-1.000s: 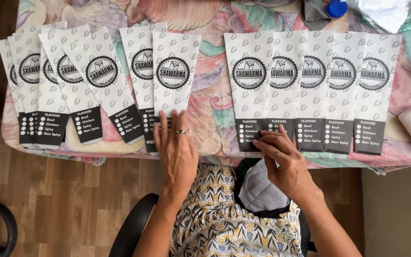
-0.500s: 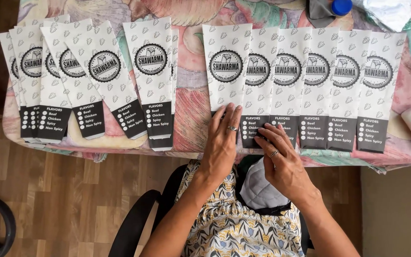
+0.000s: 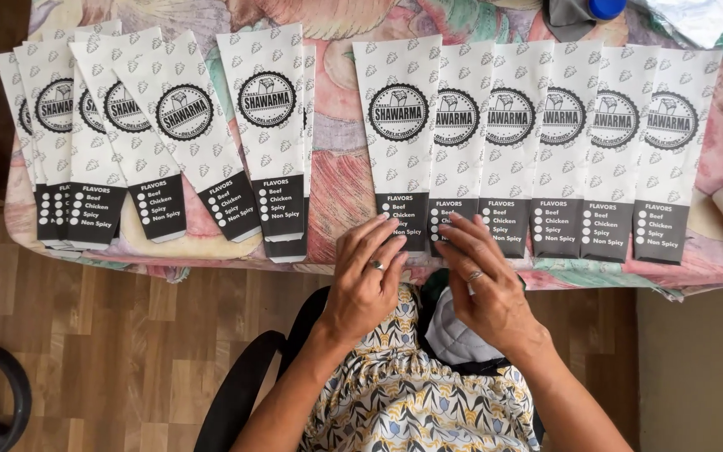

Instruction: Aligning and folding stacks of printed paper bags on a table

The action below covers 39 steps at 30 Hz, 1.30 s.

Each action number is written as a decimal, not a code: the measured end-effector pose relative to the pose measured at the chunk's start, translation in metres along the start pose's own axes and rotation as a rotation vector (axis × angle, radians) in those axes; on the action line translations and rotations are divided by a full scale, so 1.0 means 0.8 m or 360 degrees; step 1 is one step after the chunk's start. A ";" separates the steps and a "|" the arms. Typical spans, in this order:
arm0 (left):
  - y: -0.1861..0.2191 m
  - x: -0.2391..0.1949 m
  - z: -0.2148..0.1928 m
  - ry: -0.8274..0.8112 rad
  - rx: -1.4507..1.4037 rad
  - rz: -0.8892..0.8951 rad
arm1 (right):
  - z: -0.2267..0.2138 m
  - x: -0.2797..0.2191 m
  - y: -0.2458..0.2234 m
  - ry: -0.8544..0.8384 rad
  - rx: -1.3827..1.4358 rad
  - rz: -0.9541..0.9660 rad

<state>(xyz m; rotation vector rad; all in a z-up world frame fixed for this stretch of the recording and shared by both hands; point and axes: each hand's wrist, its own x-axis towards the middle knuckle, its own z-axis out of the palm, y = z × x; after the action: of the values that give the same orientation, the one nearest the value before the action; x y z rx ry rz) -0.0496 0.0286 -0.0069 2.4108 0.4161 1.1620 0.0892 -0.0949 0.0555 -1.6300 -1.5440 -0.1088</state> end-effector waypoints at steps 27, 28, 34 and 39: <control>-0.006 0.006 -0.011 -0.0025 -0.0432 -0.0481 | 0.038 0.012 0.008 0.0081 0.0347 0.0334; -0.004 0.009 -0.017 -0.0020 -0.0422 -0.0484 | 0.038 0.011 0.009 0.0078 0.0356 0.0328; -0.025 -0.009 -0.021 -0.0106 -0.0315 -0.0443 | 0.039 0.009 0.011 0.0035 0.0317 0.0379; -0.039 0.016 -0.072 -0.0063 0.0569 -0.0632 | 0.038 0.012 -0.004 -0.0041 0.0158 0.0243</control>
<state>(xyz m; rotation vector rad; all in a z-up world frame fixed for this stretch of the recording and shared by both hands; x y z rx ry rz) -0.0896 0.0757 0.0181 2.4718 1.1128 0.9208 0.0743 -0.0691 0.0443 -1.6692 -1.4157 0.0703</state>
